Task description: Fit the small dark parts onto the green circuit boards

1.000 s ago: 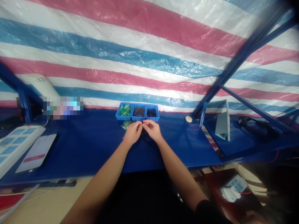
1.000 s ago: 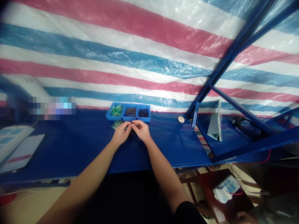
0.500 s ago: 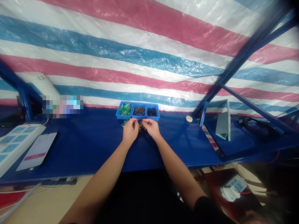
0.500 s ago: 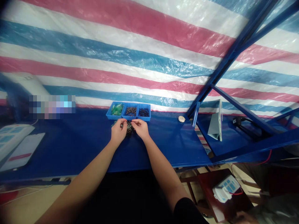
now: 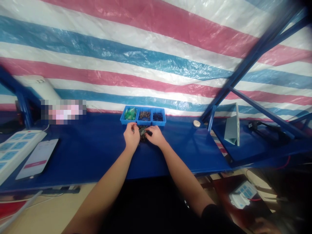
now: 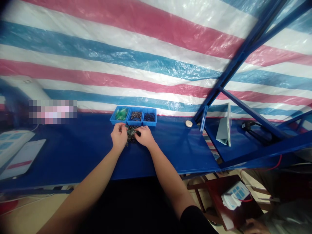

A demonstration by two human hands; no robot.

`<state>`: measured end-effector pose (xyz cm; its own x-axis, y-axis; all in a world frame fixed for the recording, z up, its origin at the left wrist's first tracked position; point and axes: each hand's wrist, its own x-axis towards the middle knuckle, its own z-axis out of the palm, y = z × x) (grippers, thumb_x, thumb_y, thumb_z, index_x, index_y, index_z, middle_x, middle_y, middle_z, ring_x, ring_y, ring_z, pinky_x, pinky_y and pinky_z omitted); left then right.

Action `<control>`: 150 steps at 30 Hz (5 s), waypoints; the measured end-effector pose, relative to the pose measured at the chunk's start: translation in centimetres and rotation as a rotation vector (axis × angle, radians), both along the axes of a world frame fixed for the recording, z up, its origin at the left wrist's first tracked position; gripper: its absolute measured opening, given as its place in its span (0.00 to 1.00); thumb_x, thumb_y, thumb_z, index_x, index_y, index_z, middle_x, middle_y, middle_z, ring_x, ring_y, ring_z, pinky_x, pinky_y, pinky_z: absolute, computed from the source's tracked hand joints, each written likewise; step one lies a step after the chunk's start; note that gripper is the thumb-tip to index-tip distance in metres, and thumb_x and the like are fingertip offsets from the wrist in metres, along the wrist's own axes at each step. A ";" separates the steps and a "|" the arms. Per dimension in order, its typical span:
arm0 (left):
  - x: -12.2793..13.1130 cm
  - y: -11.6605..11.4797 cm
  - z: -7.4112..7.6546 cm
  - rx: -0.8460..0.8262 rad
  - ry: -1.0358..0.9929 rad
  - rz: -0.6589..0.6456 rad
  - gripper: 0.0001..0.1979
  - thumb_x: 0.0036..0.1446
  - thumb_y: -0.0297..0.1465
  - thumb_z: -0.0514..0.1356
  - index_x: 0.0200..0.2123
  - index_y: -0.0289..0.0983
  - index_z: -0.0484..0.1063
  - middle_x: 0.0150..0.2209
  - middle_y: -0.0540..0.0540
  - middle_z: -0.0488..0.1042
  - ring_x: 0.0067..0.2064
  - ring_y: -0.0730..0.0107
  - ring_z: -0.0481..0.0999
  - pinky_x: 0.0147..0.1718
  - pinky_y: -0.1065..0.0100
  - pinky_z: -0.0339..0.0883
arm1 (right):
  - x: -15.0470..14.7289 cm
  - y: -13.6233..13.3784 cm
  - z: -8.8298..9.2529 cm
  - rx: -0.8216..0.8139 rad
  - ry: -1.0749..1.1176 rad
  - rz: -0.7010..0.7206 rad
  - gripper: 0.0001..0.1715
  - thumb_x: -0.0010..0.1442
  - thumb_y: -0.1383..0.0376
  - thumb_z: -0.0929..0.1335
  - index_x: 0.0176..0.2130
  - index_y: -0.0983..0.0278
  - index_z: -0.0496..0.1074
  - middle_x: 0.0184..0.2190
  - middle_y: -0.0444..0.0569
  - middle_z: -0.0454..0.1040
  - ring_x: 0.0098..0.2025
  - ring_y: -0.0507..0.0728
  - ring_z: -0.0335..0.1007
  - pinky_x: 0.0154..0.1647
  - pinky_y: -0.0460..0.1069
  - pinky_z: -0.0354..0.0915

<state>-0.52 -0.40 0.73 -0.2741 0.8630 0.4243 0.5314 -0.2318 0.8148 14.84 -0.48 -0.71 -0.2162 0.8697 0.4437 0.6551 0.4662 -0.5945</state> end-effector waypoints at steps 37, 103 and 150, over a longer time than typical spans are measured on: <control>1.1 -0.1 -0.3 0.012 -0.198 -0.363 0.11 0.56 0.39 0.60 0.36 0.37 0.71 0.32 0.49 0.75 0.30 0.71 0.76 0.30 0.70 0.68 | 0.7 -0.2 1.1 -0.185 0.943 -0.073 0.26 0.48 0.53 0.74 0.43 0.65 0.76 0.32 0.48 0.79 0.34 0.56 0.74 0.40 0.52 0.71; 0.9 -0.1 -0.2 0.021 0.011 -0.277 0.12 0.57 0.40 0.57 0.36 0.39 0.74 0.23 0.53 0.71 0.26 0.72 0.70 0.30 0.70 0.63 | 1.5 -0.4 0.3 -0.115 0.584 -0.171 0.21 0.56 0.50 0.66 0.33 0.64 0.75 0.21 0.43 0.69 0.23 0.52 0.62 0.28 0.47 0.62; 1.1 -0.5 0.0 -0.016 -0.143 -0.402 0.11 0.59 0.38 0.56 0.41 0.39 0.69 0.33 0.47 0.78 0.28 0.70 0.77 0.32 0.69 0.69 | 1.2 -0.5 0.9 -0.150 0.768 -0.084 0.22 0.55 0.49 0.67 0.38 0.64 0.74 0.25 0.47 0.75 0.26 0.54 0.69 0.29 0.49 0.65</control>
<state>0.55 -0.95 0.69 0.0309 0.9194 0.3922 0.2828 -0.3844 0.8788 16.07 -0.95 0.24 0.1728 0.9319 0.3188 0.0652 0.3122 -0.9478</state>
